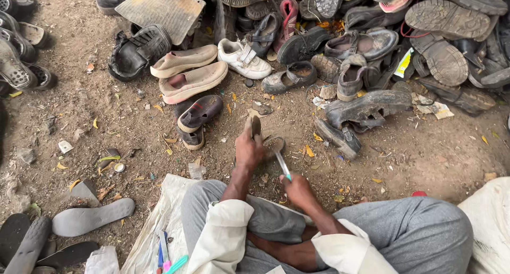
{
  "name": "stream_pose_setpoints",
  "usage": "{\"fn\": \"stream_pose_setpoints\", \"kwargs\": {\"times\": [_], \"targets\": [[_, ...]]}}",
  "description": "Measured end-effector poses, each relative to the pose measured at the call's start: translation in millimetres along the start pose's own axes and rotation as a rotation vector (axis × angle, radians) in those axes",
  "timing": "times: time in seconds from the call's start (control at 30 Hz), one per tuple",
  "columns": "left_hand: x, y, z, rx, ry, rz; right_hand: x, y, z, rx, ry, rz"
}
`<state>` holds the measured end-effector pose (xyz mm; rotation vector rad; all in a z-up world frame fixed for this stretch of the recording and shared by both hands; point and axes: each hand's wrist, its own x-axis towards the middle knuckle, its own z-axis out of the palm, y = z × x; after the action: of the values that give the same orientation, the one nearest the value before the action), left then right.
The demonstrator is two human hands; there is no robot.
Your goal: The person uses a thin metal tool to apply adhesive and press down the soles and edges of several different worn shoes by hand while sitting on the ground.
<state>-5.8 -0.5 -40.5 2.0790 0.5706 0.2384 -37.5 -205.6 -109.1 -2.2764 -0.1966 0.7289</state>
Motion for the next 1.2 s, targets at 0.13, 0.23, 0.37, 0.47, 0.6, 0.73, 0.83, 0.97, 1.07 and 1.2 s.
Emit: {"fn": "stream_pose_setpoints", "kwargs": {"times": [0.13, 0.23, 0.37, 0.47, 0.6, 0.73, 0.83, 0.97, 1.07, 1.2], "targets": [[-8, 8, -14, -0.21, 0.209, 0.363, -16, 1, -36, -0.023, -0.006, -0.045], [-8, 11, -20, -0.447, 0.255, 0.414, -36, 11, -63, -0.036, 0.026, -0.122], [8, -5, -24, -0.676, 0.355, 0.387, -37, 31, -67, -0.03, 0.115, -0.12], [14, -37, -20, -0.724, 0.394, 0.269, -18, 41, -39, -0.05, 0.086, -0.148], [15, -76, -15, -0.736, 0.533, 0.023, -1, 33, 4, -0.174, 0.034, -0.177], [15, -79, -13, -0.408, 0.589, -0.162, -3, 30, 20, -0.106, -0.037, -0.221], [13, -67, -19, -0.266, 0.4, -0.398, -4, 28, 21, -0.109, -0.003, -0.26], [8, -50, -20, 0.133, 0.21, -0.247, -7, 17, 17, -0.035, -0.165, -0.106], [15, -52, -20, 0.004, 0.071, -0.407, -10, 4, 19, 0.205, -0.172, -0.138], [17, -61, -12, -0.012, 0.056, -0.414, -1, -26, 37, 0.38, -0.184, 0.008]]}}
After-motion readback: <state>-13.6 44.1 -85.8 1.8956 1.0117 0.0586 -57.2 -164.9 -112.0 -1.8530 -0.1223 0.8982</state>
